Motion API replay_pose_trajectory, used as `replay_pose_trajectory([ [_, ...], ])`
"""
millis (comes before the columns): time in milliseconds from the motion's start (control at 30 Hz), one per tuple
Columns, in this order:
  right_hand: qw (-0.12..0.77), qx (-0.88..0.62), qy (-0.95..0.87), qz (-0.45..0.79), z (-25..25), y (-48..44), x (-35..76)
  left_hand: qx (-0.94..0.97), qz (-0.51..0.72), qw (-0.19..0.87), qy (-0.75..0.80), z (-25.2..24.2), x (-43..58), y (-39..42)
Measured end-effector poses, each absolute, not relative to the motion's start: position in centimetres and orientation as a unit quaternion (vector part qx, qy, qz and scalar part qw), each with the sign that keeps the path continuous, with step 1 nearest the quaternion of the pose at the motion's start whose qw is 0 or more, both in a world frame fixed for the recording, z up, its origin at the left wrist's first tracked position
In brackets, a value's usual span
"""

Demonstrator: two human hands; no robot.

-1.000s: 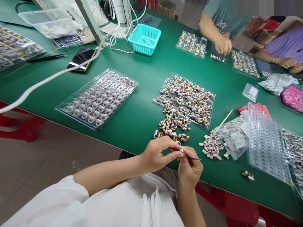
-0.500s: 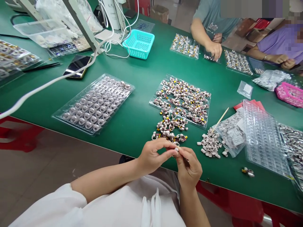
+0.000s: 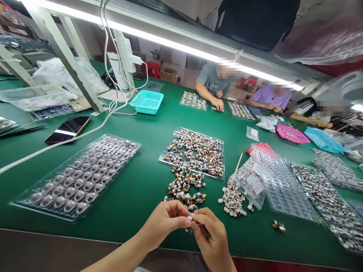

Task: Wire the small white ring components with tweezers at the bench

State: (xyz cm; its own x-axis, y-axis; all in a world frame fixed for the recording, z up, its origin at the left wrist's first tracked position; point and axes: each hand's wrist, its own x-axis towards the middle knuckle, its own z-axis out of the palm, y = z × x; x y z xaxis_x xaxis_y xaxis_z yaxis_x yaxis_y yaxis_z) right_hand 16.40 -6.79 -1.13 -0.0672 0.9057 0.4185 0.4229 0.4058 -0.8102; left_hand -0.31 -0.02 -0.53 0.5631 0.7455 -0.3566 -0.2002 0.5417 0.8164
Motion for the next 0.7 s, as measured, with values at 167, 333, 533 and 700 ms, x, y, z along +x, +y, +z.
replay_pose_trajectory([
  [167, 0.474, -0.478, -0.667, 0.320, -0.5, -7.2, 16.4, 0.349, 0.237, 0.847, 0.323, -1.1, -0.6, 0.8],
  [333, 0.478, -0.466, -0.655, 0.355, -0.6, -7.2, 16.5, 0.338, 0.228, 0.859, 0.310, -1.6, -0.5, 0.9],
  [533, 0.492, -0.448, -0.636, 0.390, -0.6, -7.1, 16.5, 0.324, 0.223, 0.871, 0.294, -1.3, -0.6, 0.8],
  [700, 0.482, -0.455, -0.616, 0.426, -0.8, -6.9, 16.9, 0.348, 0.225, 0.855, 0.312, -0.8, -0.6, 1.1],
])
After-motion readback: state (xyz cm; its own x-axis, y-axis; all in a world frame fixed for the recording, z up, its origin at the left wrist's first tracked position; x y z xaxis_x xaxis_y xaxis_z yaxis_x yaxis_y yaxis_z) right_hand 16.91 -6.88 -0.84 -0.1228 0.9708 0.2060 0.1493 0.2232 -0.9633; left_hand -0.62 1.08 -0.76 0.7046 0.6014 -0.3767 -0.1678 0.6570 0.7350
